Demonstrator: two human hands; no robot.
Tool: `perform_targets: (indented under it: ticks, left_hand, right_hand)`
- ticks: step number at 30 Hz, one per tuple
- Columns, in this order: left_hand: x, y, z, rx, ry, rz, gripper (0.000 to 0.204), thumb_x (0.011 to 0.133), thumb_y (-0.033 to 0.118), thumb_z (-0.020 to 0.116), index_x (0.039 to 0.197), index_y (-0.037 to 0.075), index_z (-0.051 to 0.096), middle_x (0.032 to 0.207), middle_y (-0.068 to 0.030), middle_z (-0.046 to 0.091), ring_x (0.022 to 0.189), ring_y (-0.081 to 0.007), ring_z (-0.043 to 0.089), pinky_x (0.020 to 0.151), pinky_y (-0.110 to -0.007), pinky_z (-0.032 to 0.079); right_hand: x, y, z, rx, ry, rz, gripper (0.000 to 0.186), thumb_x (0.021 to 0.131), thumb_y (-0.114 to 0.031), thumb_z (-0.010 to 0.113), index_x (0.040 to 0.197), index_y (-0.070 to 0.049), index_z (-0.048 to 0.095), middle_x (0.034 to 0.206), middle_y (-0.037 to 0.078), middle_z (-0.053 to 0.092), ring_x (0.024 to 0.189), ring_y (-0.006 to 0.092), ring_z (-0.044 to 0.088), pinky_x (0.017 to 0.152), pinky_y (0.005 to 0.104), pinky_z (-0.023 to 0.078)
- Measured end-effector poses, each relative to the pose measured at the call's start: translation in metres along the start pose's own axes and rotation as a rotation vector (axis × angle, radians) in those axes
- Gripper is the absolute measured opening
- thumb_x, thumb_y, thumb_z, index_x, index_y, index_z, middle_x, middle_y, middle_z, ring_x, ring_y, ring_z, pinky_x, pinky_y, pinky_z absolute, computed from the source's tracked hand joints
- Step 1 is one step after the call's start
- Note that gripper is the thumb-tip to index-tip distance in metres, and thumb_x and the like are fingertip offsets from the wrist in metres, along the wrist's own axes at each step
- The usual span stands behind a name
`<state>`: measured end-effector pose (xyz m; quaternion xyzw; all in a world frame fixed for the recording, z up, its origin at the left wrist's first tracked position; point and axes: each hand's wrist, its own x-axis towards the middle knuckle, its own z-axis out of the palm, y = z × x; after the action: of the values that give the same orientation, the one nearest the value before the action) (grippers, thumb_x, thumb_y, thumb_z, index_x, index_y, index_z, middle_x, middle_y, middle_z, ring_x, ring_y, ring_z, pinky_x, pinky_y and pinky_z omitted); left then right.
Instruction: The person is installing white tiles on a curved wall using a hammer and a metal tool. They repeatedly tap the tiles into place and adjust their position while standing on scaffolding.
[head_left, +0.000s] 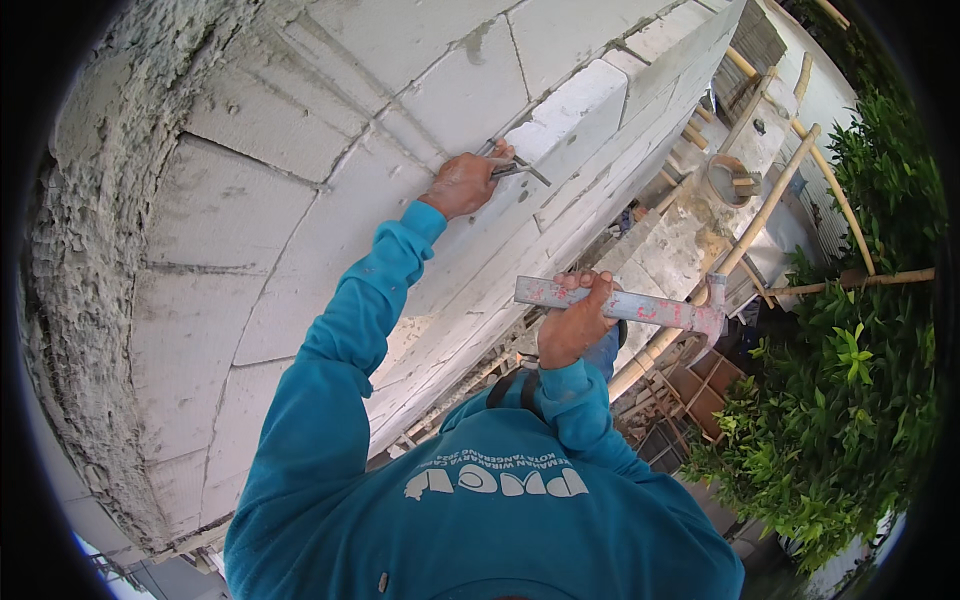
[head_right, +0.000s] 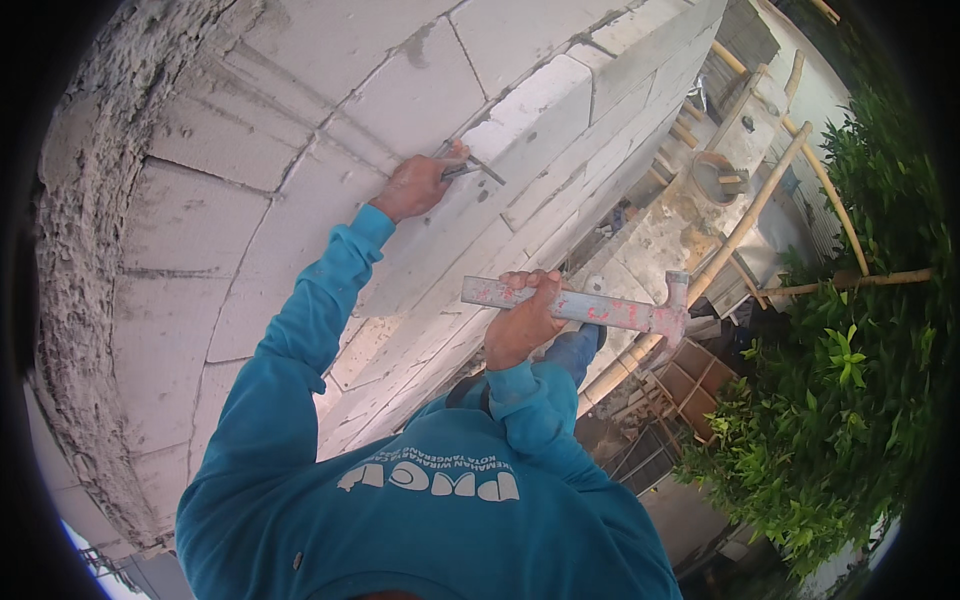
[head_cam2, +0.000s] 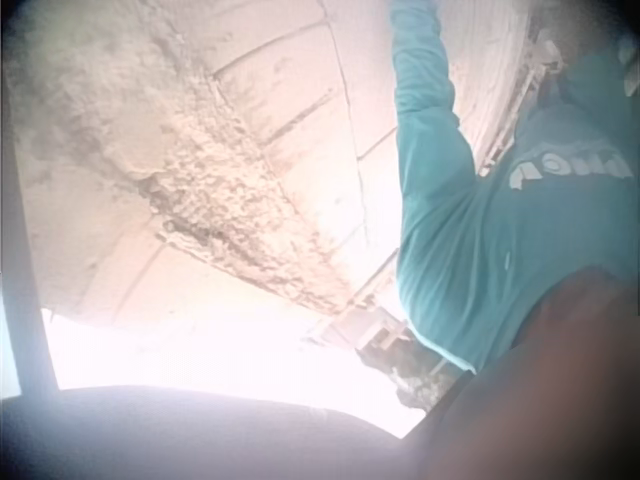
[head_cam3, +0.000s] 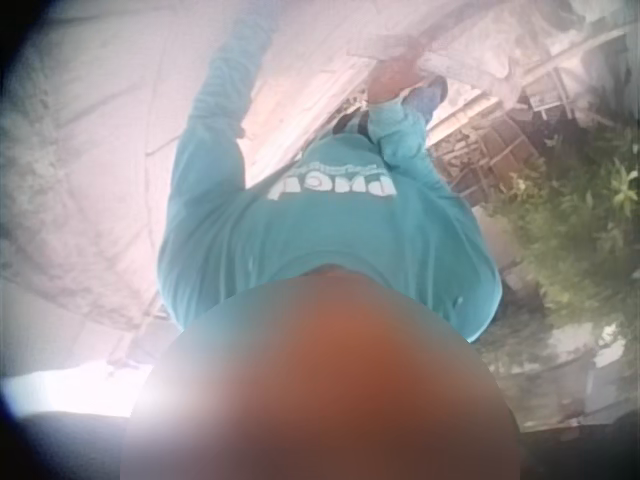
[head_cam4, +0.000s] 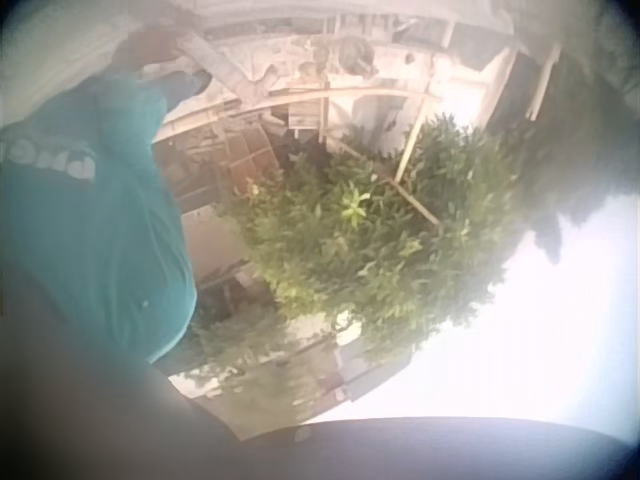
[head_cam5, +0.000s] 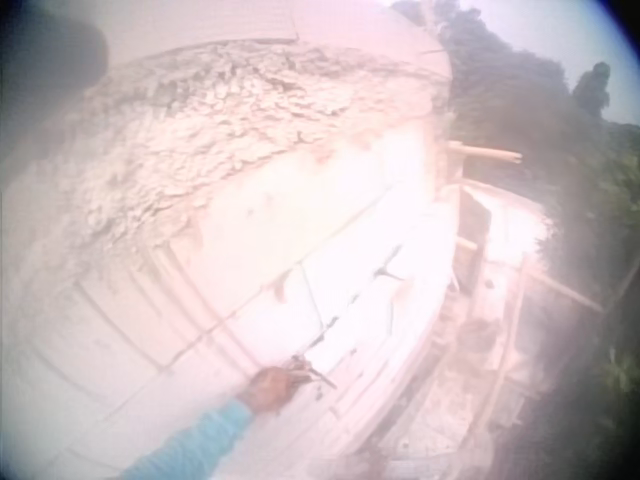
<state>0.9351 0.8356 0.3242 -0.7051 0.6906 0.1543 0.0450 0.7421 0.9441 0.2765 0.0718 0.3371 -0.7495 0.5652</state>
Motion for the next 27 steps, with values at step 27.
perform_targets:
  ticks: [27]
  left_hand:
    - [0.001, -0.015, 0.009, -0.068, 0.089, 0.089, 0.055, 0.083, 0.007, 0.057, 0.136, 0.02, 0.052, 0.112, -0.0203, 0.063, 0.094, -0.0401, 0.062, 0.086, -0.047, 0.05]
  right_hand:
    - [0.03, -0.016, -0.001, -0.254, -0.127, 0.42, 0.014, 0.093, -0.016, 0.058, 0.088, -0.01, 0.046, 0.066, 0.0, 0.043, 0.051, 0.0123, 0.043, 0.047, 0.0304, 0.041]
